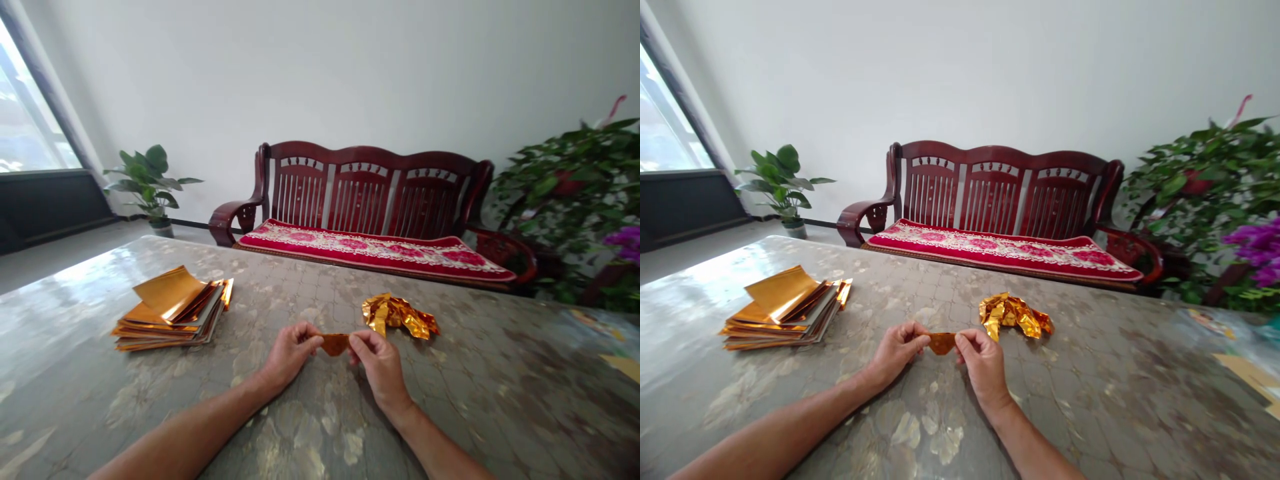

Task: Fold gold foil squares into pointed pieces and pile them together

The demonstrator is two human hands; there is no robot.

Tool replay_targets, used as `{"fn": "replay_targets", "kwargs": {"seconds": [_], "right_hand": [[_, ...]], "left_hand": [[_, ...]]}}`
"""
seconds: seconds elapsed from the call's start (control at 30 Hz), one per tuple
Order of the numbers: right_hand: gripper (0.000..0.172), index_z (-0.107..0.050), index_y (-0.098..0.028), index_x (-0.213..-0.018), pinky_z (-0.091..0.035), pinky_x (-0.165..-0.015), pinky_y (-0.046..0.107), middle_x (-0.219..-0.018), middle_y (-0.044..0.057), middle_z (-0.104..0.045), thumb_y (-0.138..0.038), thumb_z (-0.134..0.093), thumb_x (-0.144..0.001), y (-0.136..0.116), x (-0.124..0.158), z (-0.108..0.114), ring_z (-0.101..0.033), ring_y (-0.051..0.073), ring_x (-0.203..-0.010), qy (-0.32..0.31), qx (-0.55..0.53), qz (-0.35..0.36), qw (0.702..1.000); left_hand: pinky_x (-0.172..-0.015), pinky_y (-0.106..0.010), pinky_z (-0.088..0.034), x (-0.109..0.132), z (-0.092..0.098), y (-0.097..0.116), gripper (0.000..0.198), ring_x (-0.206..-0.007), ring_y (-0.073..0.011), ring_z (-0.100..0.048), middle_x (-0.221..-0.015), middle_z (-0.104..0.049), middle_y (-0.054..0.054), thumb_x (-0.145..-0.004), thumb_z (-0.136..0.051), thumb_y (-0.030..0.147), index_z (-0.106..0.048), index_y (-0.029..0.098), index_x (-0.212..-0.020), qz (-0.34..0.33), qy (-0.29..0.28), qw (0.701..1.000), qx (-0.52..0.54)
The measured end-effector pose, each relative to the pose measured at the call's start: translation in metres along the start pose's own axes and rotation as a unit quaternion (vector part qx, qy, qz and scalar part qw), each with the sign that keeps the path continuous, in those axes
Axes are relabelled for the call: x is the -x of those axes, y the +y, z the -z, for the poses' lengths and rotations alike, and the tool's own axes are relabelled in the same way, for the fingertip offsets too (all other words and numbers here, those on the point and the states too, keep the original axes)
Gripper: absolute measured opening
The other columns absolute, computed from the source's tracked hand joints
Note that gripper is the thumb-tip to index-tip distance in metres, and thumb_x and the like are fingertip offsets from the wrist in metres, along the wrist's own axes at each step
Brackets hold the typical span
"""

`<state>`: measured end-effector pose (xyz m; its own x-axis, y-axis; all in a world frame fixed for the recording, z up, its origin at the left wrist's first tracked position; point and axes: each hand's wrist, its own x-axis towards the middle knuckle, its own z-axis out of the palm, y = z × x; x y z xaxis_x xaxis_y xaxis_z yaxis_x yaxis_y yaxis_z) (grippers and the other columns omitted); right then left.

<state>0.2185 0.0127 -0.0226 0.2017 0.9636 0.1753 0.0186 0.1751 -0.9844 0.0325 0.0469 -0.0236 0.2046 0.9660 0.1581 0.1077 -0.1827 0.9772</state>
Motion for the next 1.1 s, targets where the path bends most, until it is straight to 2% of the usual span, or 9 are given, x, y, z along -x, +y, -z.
{"fn": "replay_targets", "kwargs": {"seconds": [0.13, 0.27, 0.4, 0.57, 0.83, 1.1], "right_hand": [[0.031, -0.068, -0.018, -0.086, -0.049, -0.048, 0.024, -0.061, -0.001, -0.061, -0.045, -0.073, -0.073, 0.005, -0.001, -0.001, -0.057, 0.015, -0.056, 0.010, 0.011, 0.017, 1.000], [0.030, -0.064, -0.020, -0.096, -0.046, -0.049, 0.023, -0.063, -0.005, -0.054, -0.037, -0.073, -0.073, 0.009, -0.002, -0.001, -0.054, 0.013, -0.054, 0.025, 0.021, 0.070, 0.997], [0.025, -0.065, -0.020, -0.097, -0.045, -0.054, 0.023, -0.066, -0.004, -0.054, -0.034, -0.070, -0.077, 0.010, 0.000, 0.001, -0.053, 0.012, -0.056, 0.019, 0.069, 0.105, 0.992], [0.017, -0.067, -0.020, -0.087, -0.048, -0.059, 0.025, -0.073, 0.001, -0.065, -0.035, -0.068, -0.079, 0.006, 0.002, 0.002, -0.058, 0.015, -0.062, 0.002, 0.098, 0.116, 0.988], [0.022, -0.069, -0.019, -0.088, -0.047, -0.052, 0.025, -0.073, 0.003, -0.069, -0.037, -0.071, -0.075, 0.007, -0.004, -0.001, -0.060, 0.017, -0.061, 0.004, 0.074, 0.083, 0.994], [0.027, -0.069, -0.019, -0.082, -0.046, -0.047, 0.024, -0.065, 0.001, -0.066, -0.043, -0.076, -0.069, 0.002, -0.007, -0.005, -0.057, 0.016, -0.055, 0.001, 0.036, 0.055, 0.998]], "left_hand": [[-0.045, -0.018, -0.033, -0.001, -0.001, -0.002, 0.013, -0.044, -0.0073, -0.043, -0.053, -0.053, 0.007, -0.074, -0.066, 0.028, -0.063, 0.015, -0.077, -0.004, 0.010, 1.000, 0.020], [-0.046, -0.017, -0.036, 0.001, -0.001, -0.004, 0.016, -0.048, -0.0070, -0.047, -0.059, -0.054, 0.008, -0.073, -0.067, 0.023, -0.059, 0.017, -0.085, -0.027, 0.022, 0.998, 0.049], [-0.046, -0.015, -0.038, 0.005, 0.000, -0.003, 0.018, -0.051, -0.0073, -0.051, -0.064, -0.056, 0.007, -0.076, -0.067, 0.022, -0.058, 0.018, -0.091, -0.045, 0.021, 0.997, 0.057], [-0.045, -0.015, -0.039, 0.008, 0.000, -0.001, 0.012, -0.049, -0.0069, -0.052, -0.065, -0.057, 0.006, -0.079, -0.064, 0.024, -0.057, 0.018, -0.086, -0.040, -0.008, 0.997, 0.064], [-0.043, -0.016, -0.039, 0.007, 0.000, -0.004, 0.014, -0.048, -0.0091, -0.054, -0.058, -0.058, 0.005, -0.078, -0.065, 0.025, -0.064, 0.017, -0.090, -0.032, 0.003, 0.999, 0.040], [-0.052, -0.020, -0.048, 0.009, 0.005, -0.001, 0.020, -0.052, -0.0099, -0.058, -0.078, -0.070, -0.001, -0.079, -0.062, 0.021, -0.072, 0.018, -0.096, -0.071, -0.019, 0.997, -0.018]]}}
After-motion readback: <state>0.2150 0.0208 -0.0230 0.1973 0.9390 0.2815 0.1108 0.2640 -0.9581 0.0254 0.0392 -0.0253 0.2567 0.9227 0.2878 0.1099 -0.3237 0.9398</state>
